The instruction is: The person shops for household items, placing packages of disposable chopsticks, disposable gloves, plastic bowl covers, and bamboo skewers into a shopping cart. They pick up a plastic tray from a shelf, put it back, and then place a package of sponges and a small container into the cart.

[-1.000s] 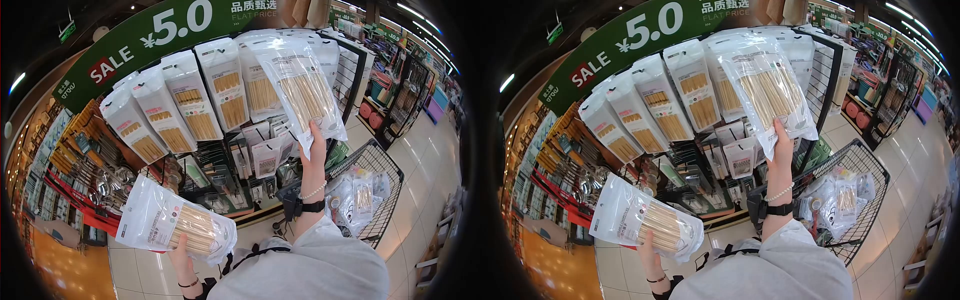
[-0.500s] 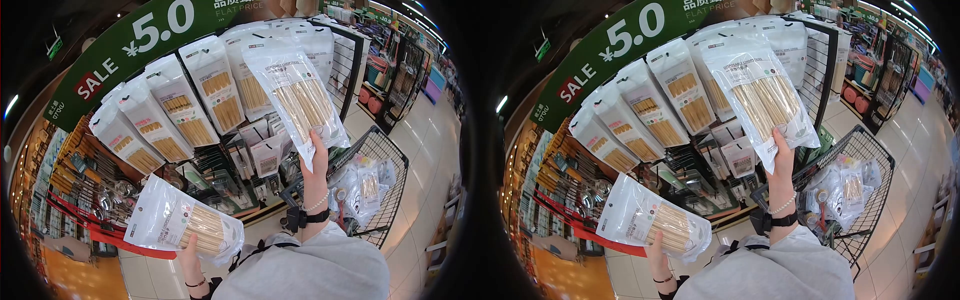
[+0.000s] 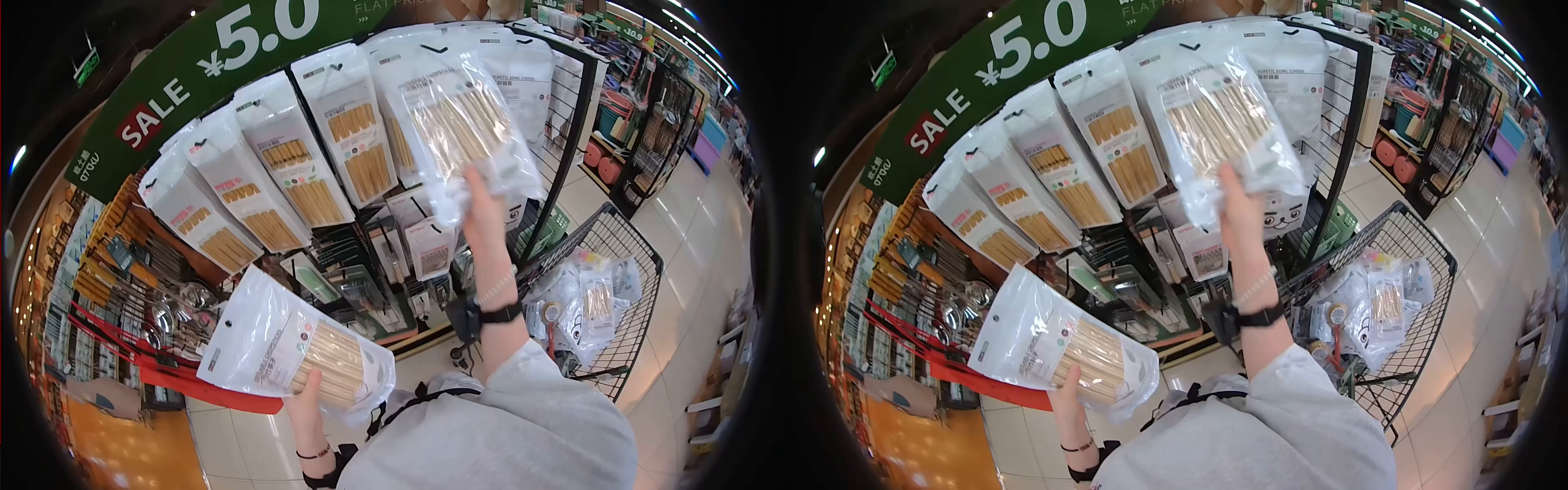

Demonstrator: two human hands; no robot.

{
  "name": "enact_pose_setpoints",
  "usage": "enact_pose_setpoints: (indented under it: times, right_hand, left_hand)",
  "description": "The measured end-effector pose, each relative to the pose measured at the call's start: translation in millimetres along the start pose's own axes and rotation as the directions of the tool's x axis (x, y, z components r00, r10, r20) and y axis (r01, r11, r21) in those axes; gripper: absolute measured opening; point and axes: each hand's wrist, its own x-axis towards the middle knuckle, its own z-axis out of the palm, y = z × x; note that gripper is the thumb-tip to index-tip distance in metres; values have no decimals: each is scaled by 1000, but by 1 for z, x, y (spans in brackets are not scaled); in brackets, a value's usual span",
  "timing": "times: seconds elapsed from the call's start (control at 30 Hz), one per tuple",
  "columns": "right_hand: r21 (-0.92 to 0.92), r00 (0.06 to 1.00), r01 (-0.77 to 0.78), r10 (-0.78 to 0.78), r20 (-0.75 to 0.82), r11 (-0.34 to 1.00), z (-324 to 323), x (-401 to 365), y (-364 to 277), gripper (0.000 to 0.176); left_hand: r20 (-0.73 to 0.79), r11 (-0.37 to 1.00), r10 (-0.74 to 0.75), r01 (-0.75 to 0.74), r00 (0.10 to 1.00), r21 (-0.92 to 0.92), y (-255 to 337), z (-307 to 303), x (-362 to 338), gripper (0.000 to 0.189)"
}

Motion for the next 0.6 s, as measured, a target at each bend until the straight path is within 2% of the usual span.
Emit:
enact_pose_setpoints:
  times: [0.03, 0.07, 0.1, 0.13, 0.17, 0.2, 0.23, 0.3, 0.37, 0.4, 0.43, 0.47, 0.5, 0.53, 0.57, 0.6]
  right_hand:
    - [-63, 993, -114, 115, 21, 992, -2, 6, 9, 44]
    - [-68, 992, -125, 126, 18, 990, -10, 9, 18, 44]
    - [-47, 921, -383, 385, 59, 923, -19, 12, 28, 47]
    - [-36, 782, -614, 614, 105, 789, -25, 12, 33, 51]
    - [-39, 778, -619, 619, 109, 784, -28, 4, 34, 51]
    - [-486, 731, -551, 673, 111, 679, -33, -11, 35, 57]
    - [-828, 692, -355, 717, 81, 435, -39, -26, 36, 63]
    - [-838, 466, -189, 798, 383, 512, -32, -57, 39, 76]
    - [-691, 240, -192, 716, 655, 697, -9, -87, 30, 76]
    - [-675, 232, -79, 672, 704, 734, 8, -98, 21, 75]
    - [-648, 212, 35, 628, 749, 761, 22, -108, 18, 75]
    - [-579, 370, 71, 518, 771, 812, 30, -118, 26, 68]
    - [-563, 486, -2, 493, 722, 827, 40, -121, 21, 62]
    - [-593, 552, 107, 448, 704, 798, 46, -115, 10, 57]
    - [-620, 610, 214, 393, 688, 755, 49, -104, -2, 52]
    - [-569, 699, 211, 284, 656, 795, 49, -93, -13, 47]
  left_hand:
    - [1, 1000, -5, 5, 1000, 9, 2, 4, 0, 59]
    - [2, 1000, -9, 9, 1000, 20, 4, 7, 0, 58]
    - [-6, 1000, -18, 18, 1000, 21, 4, 8, -1, 58]
    - [33, 1000, -13, 12, 999, 25, 5, 10, -3, 58]
    - [72, 1000, -2, 0, 997, 26, 5, 12, -3, 57]
    - [64, 1000, 3, -5, 998, 21, 7, 16, -4, 57]
    - [95, 998, 28, -32, 995, 46, 10, 20, -6, 56]
    - [129, 996, 45, -55, 991, 75, 11, 26, -7, 55]
    - [194, 996, 18, -34, 981, 81, 11, 32, -5, 55]
    - [197, 996, 8, -25, 980, 81, 14, 37, -4, 55]
    - [255, 992, 62, -87, 965, 86, 19, 43, -3, 55]
    - [311, 985, 114, -148, 944, 90, 24, 48, -2, 55]
    - [285, 984, 140, -164, 948, 64, 29, 51, 1, 60]
    - [259, 983, 166, -182, 951, 38, 36, 55, 4, 65]
    - [276, 964, 266, -258, 924, -63, 50, 62, 7, 71]
    - [282, 929, 365, -330, 887, -167, 71, 71, 8, 77]
